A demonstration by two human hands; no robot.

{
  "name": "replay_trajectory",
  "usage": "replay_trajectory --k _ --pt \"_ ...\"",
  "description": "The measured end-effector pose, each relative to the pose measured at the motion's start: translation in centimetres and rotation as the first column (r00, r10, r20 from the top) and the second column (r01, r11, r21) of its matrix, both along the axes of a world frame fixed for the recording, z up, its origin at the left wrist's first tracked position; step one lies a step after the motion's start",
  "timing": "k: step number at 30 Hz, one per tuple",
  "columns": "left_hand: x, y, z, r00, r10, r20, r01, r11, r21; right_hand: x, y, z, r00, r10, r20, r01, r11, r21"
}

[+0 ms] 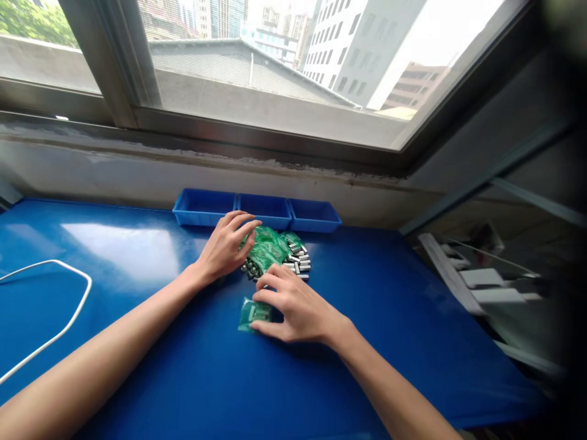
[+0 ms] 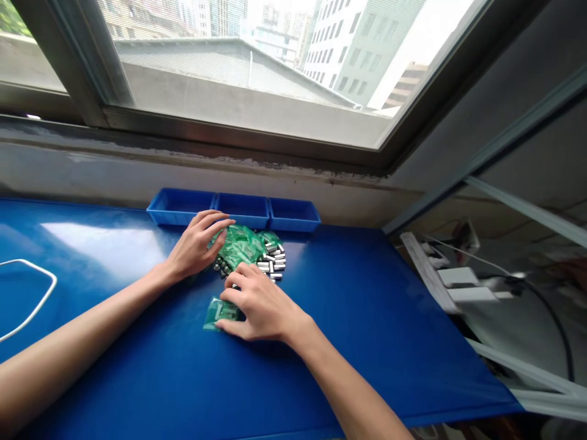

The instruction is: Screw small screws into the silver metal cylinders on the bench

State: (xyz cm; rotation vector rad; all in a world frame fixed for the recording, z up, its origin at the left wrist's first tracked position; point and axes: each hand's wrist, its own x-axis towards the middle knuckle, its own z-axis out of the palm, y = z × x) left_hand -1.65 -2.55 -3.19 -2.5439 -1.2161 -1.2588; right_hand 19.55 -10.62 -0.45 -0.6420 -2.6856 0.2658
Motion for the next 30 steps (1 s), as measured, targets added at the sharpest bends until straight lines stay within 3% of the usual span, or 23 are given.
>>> replay_trajectory --k 3,5,7,9,14,20,25,30 --pt "-0.1 0.1 -0.1 0.999 -0.003 0.044 0.004 1.000 -0.025 0.1 1.0 0.2 0.987 -0.046 -0.154 0.036 0.997 -0.069" --pt "-0.1 0.3 -0.2 0.998 0.002 0.069 0.001 0.999 -0.046 0.2 2.3 0.8 0.925 -0.209 -0.316 0.170 0.975 -0.146" --pt "-0.2 0.4 -0.3 0.996 0.012 0.088 -0.008 0.998 -0.056 0.3 4.1 1.4 0.801 -0.429 -0.418 0.374 0.903 -0.209" --pt "-0.2 0.4 -0.3 0.995 0.023 0.097 -0.018 0.998 -0.055 0.6 6.1 1.6 0.728 -0.542 -0.419 0.514 0.837 -0.188" --pt "-0.1 0.3 -0.5 0.996 0.029 0.087 -0.025 0.999 -0.038 1.1 8.5 0.7 0.707 -0.614 -0.350 0.632 0.771 -0.077" --pt "0.0 0.4 -0.5 0.998 0.023 0.062 -0.024 1.000 0.010 1.4 7.2 -1.4 0.777 -0.529 -0.340 0.527 0.843 -0.106" --pt "-0.3 0.1 0.3 0.998 0.046 0.054 -0.050 0.996 0.078 1.6 6.9 -2.4 0.721 -0.542 -0.432 0.569 0.819 -0.078" --pt "-1.2 -0.1 0.3 0.989 0.147 -0.013 -0.146 0.989 0.026 1.6 7.2 -2.8 0.689 -0.545 -0.478 0.577 0.811 -0.095"
